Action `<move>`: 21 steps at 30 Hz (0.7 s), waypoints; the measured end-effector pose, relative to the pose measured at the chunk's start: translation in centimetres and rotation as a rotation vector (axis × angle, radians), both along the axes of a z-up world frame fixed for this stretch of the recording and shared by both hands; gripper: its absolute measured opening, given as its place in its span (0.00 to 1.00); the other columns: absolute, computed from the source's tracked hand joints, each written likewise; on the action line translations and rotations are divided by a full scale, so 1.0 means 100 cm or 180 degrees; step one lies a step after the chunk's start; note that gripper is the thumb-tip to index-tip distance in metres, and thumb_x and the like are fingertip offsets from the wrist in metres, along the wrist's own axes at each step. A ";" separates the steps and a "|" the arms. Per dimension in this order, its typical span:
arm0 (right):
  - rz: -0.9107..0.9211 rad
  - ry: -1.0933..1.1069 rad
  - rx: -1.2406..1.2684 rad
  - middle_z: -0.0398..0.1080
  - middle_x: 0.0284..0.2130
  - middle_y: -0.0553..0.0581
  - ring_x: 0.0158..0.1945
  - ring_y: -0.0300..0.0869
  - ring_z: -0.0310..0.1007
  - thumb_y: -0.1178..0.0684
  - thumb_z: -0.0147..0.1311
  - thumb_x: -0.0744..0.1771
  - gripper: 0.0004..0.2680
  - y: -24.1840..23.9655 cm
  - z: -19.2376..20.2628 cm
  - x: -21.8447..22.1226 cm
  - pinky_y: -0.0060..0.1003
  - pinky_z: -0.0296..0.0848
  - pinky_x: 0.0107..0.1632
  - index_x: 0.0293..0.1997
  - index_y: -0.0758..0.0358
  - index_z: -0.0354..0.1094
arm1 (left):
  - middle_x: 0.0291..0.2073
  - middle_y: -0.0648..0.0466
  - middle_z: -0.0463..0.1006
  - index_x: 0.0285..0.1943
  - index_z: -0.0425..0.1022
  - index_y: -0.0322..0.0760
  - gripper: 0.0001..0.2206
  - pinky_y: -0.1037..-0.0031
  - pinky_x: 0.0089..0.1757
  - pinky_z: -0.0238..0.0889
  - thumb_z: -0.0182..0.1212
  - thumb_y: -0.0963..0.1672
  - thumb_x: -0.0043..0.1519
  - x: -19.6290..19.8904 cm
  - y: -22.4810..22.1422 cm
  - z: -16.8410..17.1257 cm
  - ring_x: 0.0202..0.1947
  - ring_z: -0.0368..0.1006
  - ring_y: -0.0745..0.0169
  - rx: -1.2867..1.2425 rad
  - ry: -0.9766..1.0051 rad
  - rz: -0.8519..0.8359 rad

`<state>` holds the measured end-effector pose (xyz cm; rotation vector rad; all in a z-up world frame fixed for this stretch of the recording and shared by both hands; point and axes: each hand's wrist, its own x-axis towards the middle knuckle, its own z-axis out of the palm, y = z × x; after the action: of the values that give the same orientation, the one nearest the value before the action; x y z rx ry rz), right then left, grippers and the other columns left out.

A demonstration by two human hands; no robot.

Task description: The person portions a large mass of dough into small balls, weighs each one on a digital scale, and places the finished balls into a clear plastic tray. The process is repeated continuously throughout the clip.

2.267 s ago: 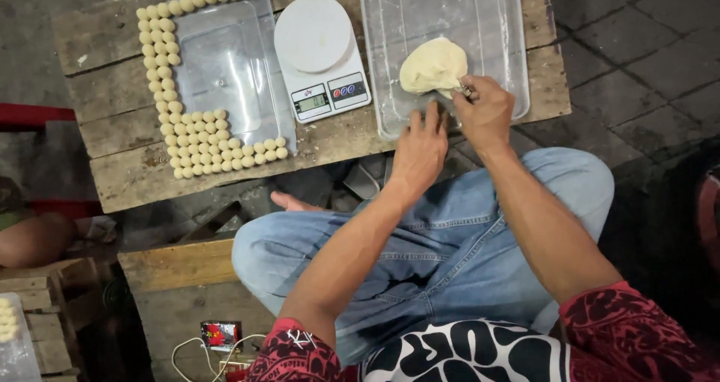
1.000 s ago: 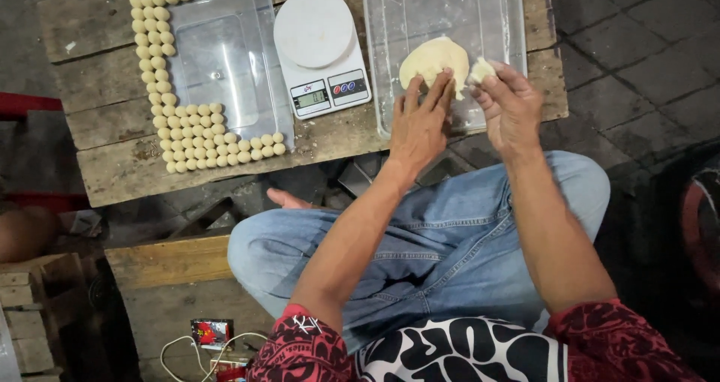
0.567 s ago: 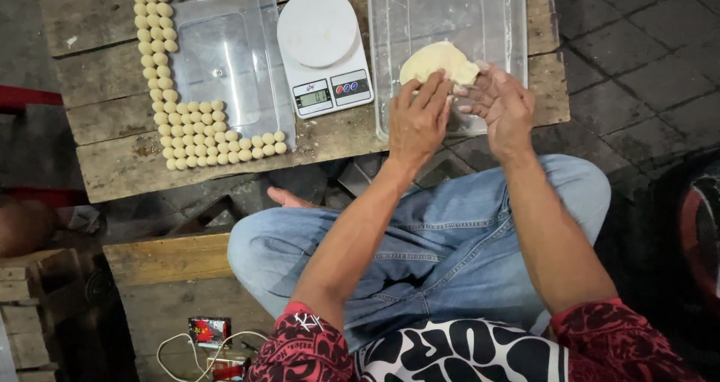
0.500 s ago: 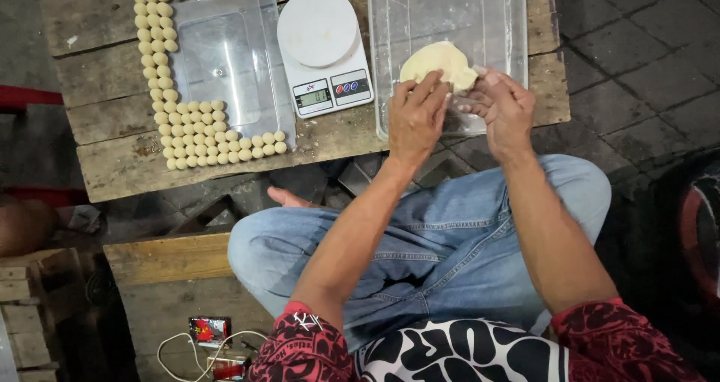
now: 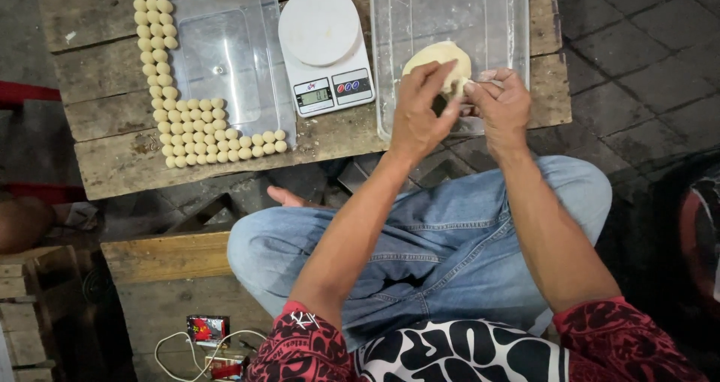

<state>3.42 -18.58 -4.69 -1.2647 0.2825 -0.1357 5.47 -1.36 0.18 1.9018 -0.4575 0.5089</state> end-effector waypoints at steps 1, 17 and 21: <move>0.0006 0.0003 0.0001 0.77 0.38 0.64 0.35 0.48 0.83 0.60 0.64 0.69 0.13 0.000 -0.001 0.000 0.41 0.86 0.35 0.55 0.64 0.62 | 0.51 0.53 0.74 0.65 0.75 0.50 0.21 0.62 0.52 0.70 0.68 0.47 0.62 0.001 0.000 -0.009 0.48 0.75 0.49 0.0001 0.0003 0.0006; 0.0246 -0.1486 -0.2515 0.78 0.49 0.69 0.53 0.53 0.79 0.67 0.53 0.70 0.21 0.028 0.054 -0.016 0.43 0.77 0.59 0.73 0.76 0.53 | 0.40 0.48 0.83 0.51 0.84 0.42 0.11 0.66 0.46 0.75 0.70 0.43 0.60 0.010 0.005 -0.026 0.43 0.81 0.51 -0.1119 0.1368 0.0088; 0.0164 -0.1132 -0.1608 0.75 0.49 0.76 0.52 0.53 0.79 0.68 0.53 0.71 0.21 0.032 0.045 -0.015 0.42 0.81 0.54 0.73 0.80 0.48 | 0.36 0.47 0.84 0.55 0.83 0.39 0.11 0.65 0.44 0.75 0.67 0.42 0.64 0.011 0.005 -0.023 0.38 0.78 0.64 -0.1722 0.1941 0.0023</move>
<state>1.90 -15.40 -0.23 -1.7147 -0.1018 -0.4013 6.54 -0.89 -2.10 1.4314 0.0882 0.0257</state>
